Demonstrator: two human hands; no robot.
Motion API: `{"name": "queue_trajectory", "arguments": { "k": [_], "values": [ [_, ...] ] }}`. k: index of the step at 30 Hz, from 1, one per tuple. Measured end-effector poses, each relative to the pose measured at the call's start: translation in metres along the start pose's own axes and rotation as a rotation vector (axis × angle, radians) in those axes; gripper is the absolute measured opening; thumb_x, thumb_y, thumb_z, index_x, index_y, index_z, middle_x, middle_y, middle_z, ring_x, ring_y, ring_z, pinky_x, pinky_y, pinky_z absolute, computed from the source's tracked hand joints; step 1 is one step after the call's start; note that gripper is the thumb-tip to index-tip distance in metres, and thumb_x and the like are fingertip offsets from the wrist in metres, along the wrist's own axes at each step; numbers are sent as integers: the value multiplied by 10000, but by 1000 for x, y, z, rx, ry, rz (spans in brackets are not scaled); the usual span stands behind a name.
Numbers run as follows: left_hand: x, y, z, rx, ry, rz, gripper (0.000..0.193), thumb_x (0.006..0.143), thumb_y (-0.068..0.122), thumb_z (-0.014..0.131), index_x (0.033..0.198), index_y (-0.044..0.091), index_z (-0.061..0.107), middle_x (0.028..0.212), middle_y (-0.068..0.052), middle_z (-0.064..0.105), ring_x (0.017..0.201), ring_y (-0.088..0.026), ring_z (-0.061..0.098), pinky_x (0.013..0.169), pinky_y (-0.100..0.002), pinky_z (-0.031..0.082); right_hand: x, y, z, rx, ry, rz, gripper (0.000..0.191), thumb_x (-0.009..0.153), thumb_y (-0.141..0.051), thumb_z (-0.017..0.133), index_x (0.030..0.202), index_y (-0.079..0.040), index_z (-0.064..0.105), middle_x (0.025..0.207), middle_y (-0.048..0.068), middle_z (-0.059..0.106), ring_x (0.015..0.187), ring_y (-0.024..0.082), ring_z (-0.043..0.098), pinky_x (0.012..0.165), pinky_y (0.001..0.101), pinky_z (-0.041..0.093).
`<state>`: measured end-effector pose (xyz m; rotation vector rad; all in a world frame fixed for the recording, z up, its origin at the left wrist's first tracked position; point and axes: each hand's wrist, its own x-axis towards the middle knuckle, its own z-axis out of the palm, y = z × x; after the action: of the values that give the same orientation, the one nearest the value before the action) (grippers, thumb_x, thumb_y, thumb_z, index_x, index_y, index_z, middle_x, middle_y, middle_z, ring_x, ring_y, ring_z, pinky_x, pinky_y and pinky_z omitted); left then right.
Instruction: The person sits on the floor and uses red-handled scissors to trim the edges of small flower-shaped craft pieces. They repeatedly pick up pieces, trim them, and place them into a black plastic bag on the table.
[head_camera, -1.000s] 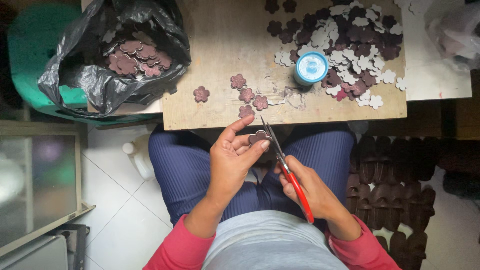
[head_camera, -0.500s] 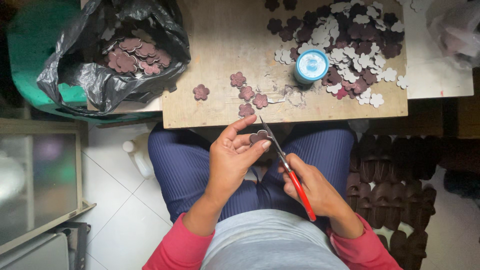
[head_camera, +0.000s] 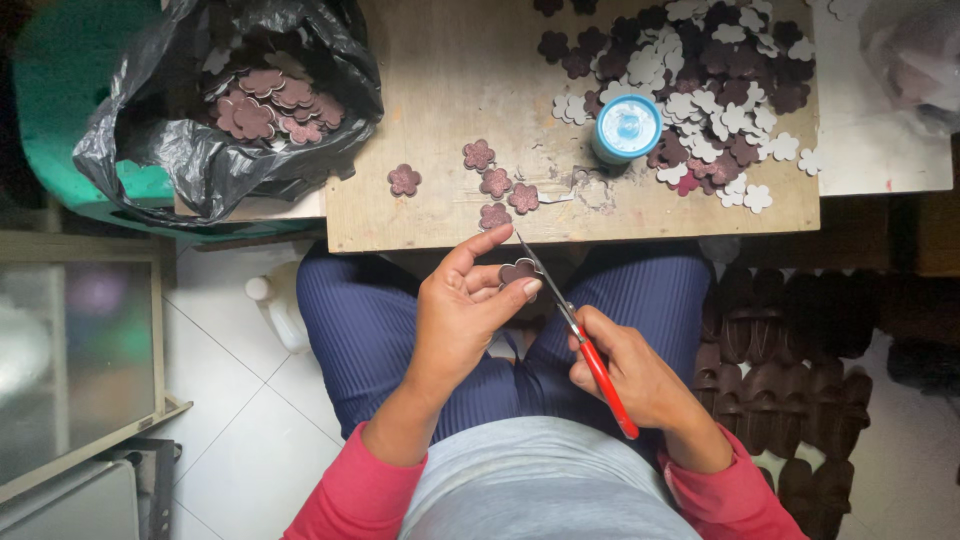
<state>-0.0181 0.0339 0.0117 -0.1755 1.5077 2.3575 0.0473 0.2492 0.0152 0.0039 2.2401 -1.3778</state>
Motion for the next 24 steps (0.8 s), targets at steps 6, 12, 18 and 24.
{"name": "queue_trajectory", "arguments": {
  "k": [6,12,18,24],
  "values": [
    [2,0,-9,10,-31,23,650,863,-35,777,1463,-5,530,984,-88,750,884,-87,707,799,-211,568,3,11,-3,57,-25,-4,244,840,-196,656,963,-22,536,662,23,490,614,118,465,553,294,416],
    [12,-10,-15,2,14,25,480,974,106,678,1430,-3,573,1055,-69,755,932,-89,712,804,-235,573,7,28,-2,293,-57,-282,616,1026,-570,473,1243,4,524,760,17,509,683,113,489,630,257,457],
    [18,-16,-22,-172,51,-2,527,1089,357,475,1475,6,545,1044,-63,661,923,-119,666,879,-334,601,19,46,4,390,-61,-153,546,1034,-499,445,1223,5,538,746,27,516,662,123,503,628,263,470],
    [19,-13,-24,-178,75,-24,568,1078,406,421,1473,9,520,1121,-93,703,978,-149,702,903,-356,602,23,53,5,253,13,-39,403,1018,-398,491,1167,-34,579,708,11,514,623,103,499,582,256,461]
  ]
}}
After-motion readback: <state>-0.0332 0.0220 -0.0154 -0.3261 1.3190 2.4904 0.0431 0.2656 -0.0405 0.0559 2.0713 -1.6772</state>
